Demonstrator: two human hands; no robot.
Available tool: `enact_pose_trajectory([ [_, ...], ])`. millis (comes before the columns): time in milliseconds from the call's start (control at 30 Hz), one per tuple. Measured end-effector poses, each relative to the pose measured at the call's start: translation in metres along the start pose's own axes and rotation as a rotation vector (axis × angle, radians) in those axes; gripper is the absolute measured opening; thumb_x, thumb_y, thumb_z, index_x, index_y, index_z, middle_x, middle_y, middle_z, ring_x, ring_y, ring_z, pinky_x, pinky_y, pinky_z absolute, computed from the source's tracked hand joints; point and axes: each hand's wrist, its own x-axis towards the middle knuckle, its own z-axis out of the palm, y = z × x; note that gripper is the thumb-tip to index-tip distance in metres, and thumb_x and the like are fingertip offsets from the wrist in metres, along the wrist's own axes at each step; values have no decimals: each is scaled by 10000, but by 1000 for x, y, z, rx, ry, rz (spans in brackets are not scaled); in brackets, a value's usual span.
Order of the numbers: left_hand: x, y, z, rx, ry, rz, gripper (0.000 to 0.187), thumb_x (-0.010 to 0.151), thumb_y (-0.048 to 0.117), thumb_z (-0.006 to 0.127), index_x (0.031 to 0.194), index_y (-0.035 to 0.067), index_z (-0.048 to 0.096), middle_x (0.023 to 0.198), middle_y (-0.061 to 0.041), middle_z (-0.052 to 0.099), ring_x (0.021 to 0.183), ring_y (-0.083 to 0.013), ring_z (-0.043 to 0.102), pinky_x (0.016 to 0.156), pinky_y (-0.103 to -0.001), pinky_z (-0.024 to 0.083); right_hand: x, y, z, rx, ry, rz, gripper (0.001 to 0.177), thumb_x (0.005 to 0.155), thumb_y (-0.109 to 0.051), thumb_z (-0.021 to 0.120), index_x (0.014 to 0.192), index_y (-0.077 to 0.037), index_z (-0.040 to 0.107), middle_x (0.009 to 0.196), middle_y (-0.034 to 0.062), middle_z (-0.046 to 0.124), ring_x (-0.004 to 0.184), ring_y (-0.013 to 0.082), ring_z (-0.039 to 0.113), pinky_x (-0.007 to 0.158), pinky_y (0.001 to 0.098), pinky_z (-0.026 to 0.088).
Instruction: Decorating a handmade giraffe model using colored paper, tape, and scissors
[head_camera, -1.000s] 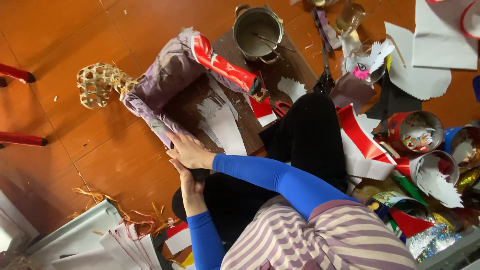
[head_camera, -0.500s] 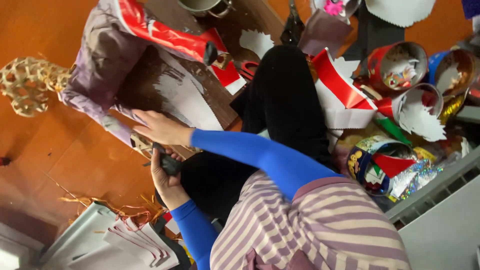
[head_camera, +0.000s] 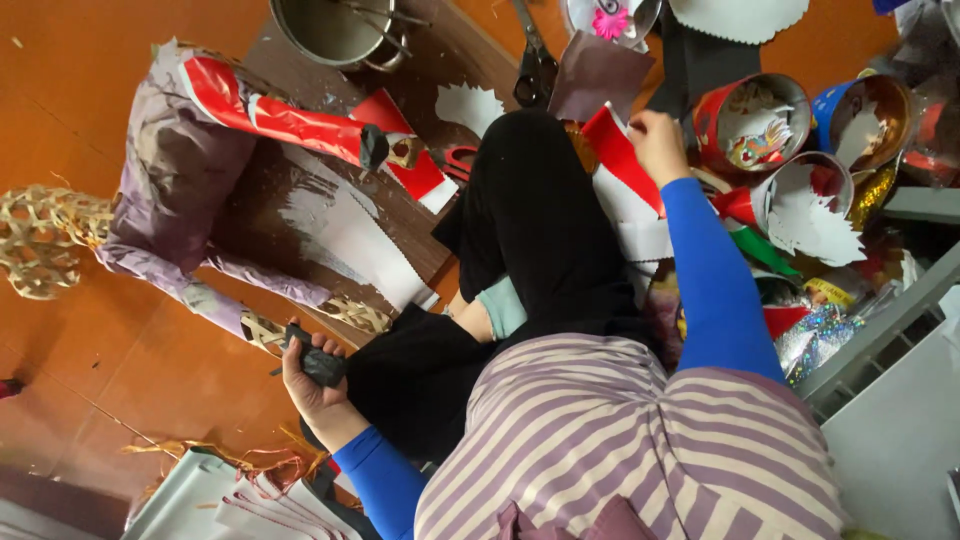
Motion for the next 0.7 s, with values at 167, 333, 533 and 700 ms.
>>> enact_pose_trajectory([
  [167,-1,-1,8,2,-41,-3,297,985,308,775,1156,123,616,922,-84,670,764,-223,619,719,-341,522,-55,-82,-61,144,-133,223,720,887,-349,970,1402,-142,512,1480,238,555,1393,484,580,1135,667,459],
  [333,15,-9,-7,-12,-65,16,302,997,321,777,1143,116,609,923,-84,670,760,-227,630,711,-343,530,-27,-42,-5,91,-184,263,588,868,-394,964,1250,-200,561,1382,131,704,1336,404,661,1117,582,454],
  [533,15,-14,-2,-39,-84,19,285,991,294,790,1110,118,600,899,-97,662,761,-239,654,709,-360,562,-45,-72,-28,142,-142,387,484,891,-355,951,1187,-170,615,1431,114,579,1363,404,607,1054,566,537],
  [700,31,-22,-19,-58,-93,14,279,989,305,799,1096,130,611,897,-97,667,760,-242,665,709,-365,570,-40,-49,-1,145,-141,395,492,891,-386,949,1215,-163,652,1319,137,710,1313,395,675,1038,539,548],
])
